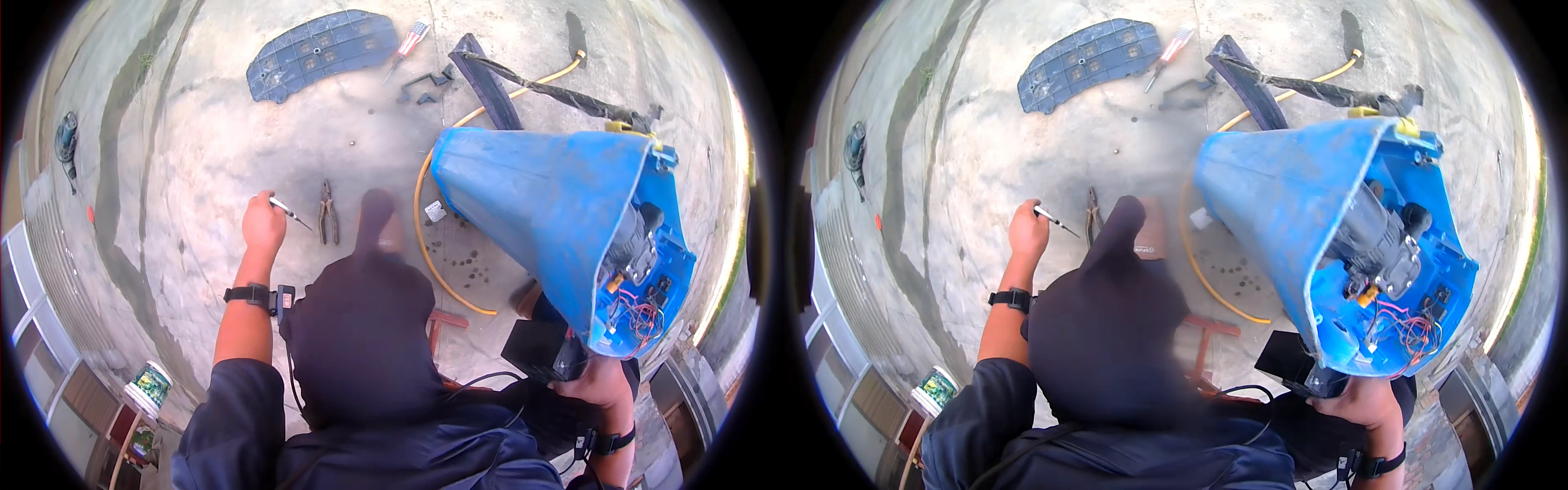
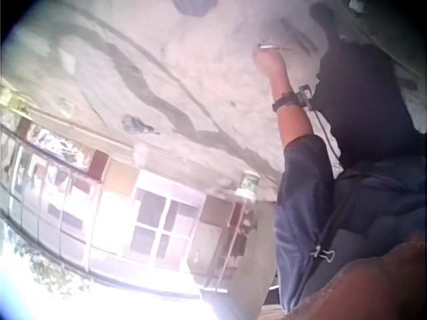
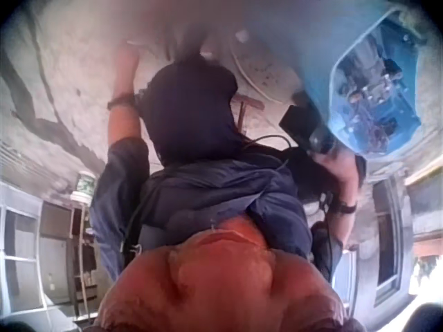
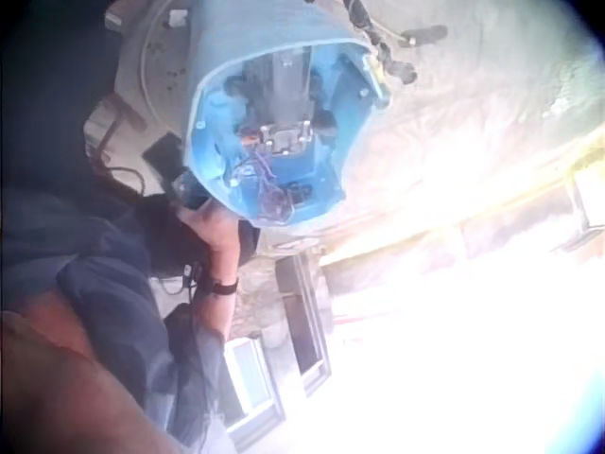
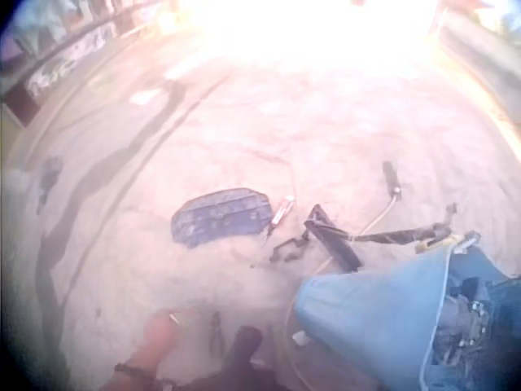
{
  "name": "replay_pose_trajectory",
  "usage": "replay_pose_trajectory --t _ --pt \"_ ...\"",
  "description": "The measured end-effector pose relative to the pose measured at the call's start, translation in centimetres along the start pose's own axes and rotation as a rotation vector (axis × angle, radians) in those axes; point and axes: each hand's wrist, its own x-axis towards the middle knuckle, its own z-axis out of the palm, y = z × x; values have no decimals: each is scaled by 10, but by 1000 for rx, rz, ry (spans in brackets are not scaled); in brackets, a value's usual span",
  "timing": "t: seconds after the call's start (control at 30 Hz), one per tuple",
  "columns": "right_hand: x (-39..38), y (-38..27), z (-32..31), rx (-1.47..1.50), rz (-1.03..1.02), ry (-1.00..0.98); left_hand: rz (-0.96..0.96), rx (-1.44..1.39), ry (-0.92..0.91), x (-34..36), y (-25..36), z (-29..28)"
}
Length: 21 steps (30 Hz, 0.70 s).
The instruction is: The person connects electrical wires from a lead-acid battery to a pump and control circuit inside the blue plastic base of a sprayer. They use scissors to trim a wire before positioning the battery inside its compartment.
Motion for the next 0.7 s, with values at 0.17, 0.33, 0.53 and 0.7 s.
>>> replay_pose_trajectory --t 0.17,0.33,0.53,0.7 --pt "0 4 4 -123 -187 82 -201 -339 -194 -6 -29 -48" --pt "-24 32 18 -122 -159 181 -311 -955 -318 -57 16 -108" --pt "-50 64 31 -108 -244 253 -276 -1183 -265 -103 66 -159" --pt "-56 93 43 -127 -325 304 68 -1316 -259 -139 95 -216"
